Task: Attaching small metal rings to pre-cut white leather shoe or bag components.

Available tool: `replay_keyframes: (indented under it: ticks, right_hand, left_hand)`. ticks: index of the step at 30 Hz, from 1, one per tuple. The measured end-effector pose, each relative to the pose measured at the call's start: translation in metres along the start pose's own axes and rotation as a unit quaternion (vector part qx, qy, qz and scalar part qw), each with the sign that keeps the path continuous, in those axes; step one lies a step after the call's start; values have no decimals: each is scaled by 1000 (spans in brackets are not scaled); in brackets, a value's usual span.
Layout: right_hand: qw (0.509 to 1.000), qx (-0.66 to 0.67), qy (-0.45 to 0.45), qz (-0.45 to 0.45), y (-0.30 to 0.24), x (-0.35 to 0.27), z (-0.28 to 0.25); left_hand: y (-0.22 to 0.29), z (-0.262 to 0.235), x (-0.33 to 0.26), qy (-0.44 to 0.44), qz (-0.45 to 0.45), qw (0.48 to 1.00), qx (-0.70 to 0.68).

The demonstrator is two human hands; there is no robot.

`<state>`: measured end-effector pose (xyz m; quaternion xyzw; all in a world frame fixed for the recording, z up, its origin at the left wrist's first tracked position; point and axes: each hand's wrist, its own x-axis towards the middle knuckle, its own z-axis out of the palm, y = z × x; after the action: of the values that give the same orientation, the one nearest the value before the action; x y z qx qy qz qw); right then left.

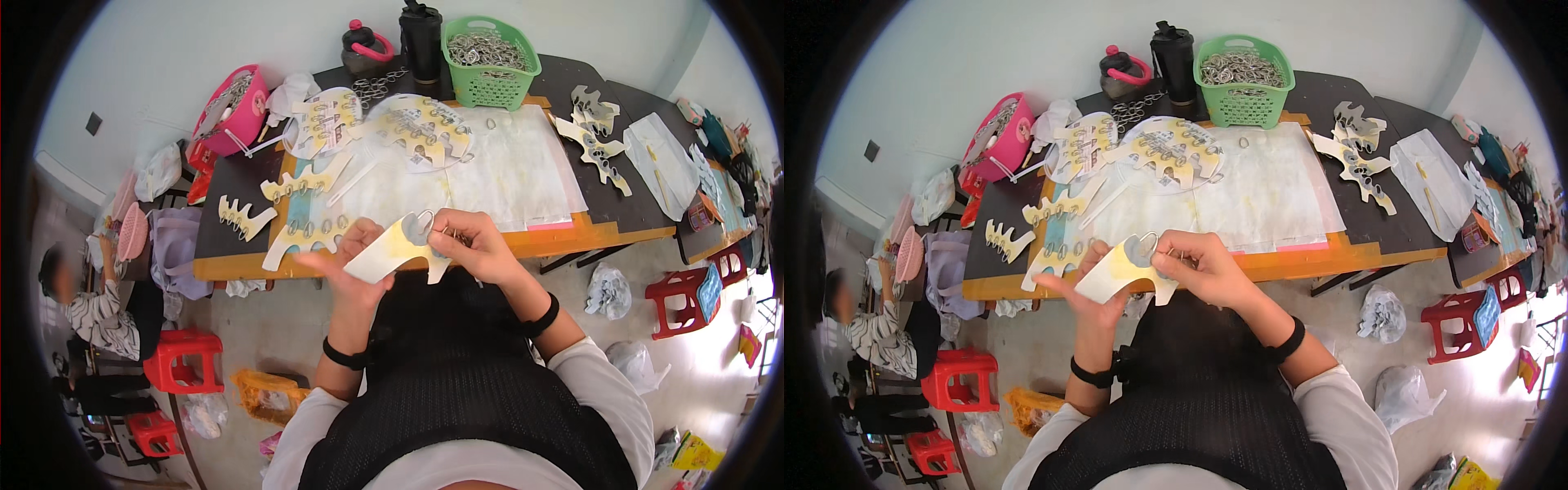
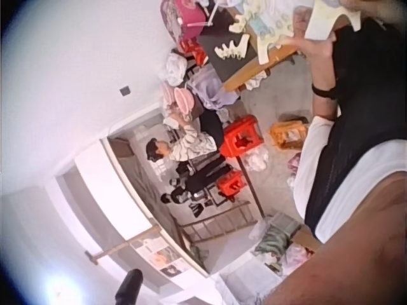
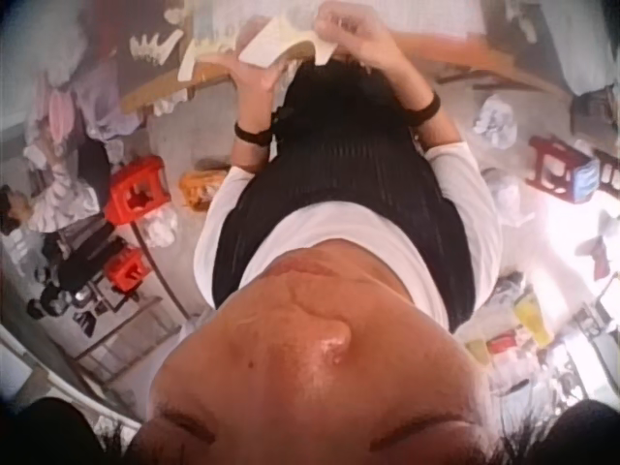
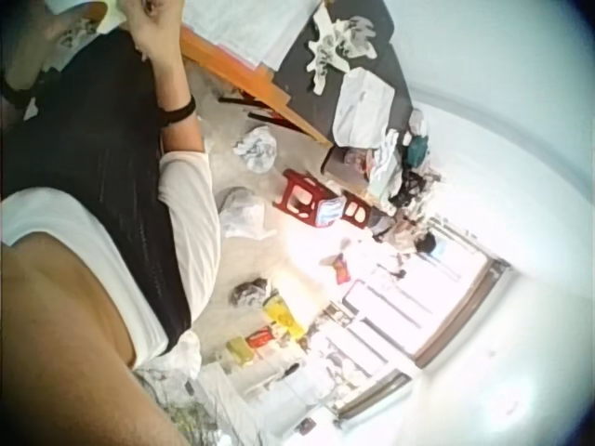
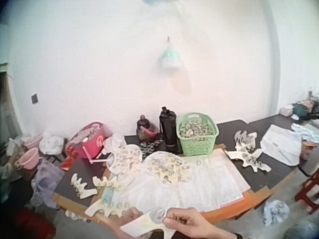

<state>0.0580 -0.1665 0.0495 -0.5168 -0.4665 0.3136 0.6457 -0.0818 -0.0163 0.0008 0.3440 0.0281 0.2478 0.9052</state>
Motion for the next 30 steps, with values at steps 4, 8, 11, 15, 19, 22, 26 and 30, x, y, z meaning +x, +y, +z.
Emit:
replay_keyframes:
  ticks: [4, 8, 11, 15, 19, 22, 26, 30]
  right_hand:
    - [995, -77, 29, 63, -8, 7, -1]
    - [987, -149, 28, 55, 4, 21, -4]
    - [980, 43, -39, 188, 4, 28, -31]
    - [975, 169, -39, 138, 20, 19, -60]
    - [990, 72, -17, 123, 15, 8, -47]
    - [995, 30, -5, 95, 17, 5, -39]
    - [994, 90, 2, 68, 22, 2, -26]
    - [997, 40, 54, 33, 16, 2, -15]
  left_hand:
    - [-41, 19, -12, 16, 25, 997, 78]
    - [-49, 20, -6, 129, -61, 949, 280]
    - [-48, 5, 4, 16, -14, 989, 148]
    - [-44, -10, 2, 91, -78, 984, 136]
    - [-41, -2, 7, 30, -50, 996, 61]
    - [-57, -9, 1, 33, -26, 998, -44]
    - [-65, -15, -4, -5, -46, 992, -120]
    - [-45, 17, -2, -19, -107, 952, -286]
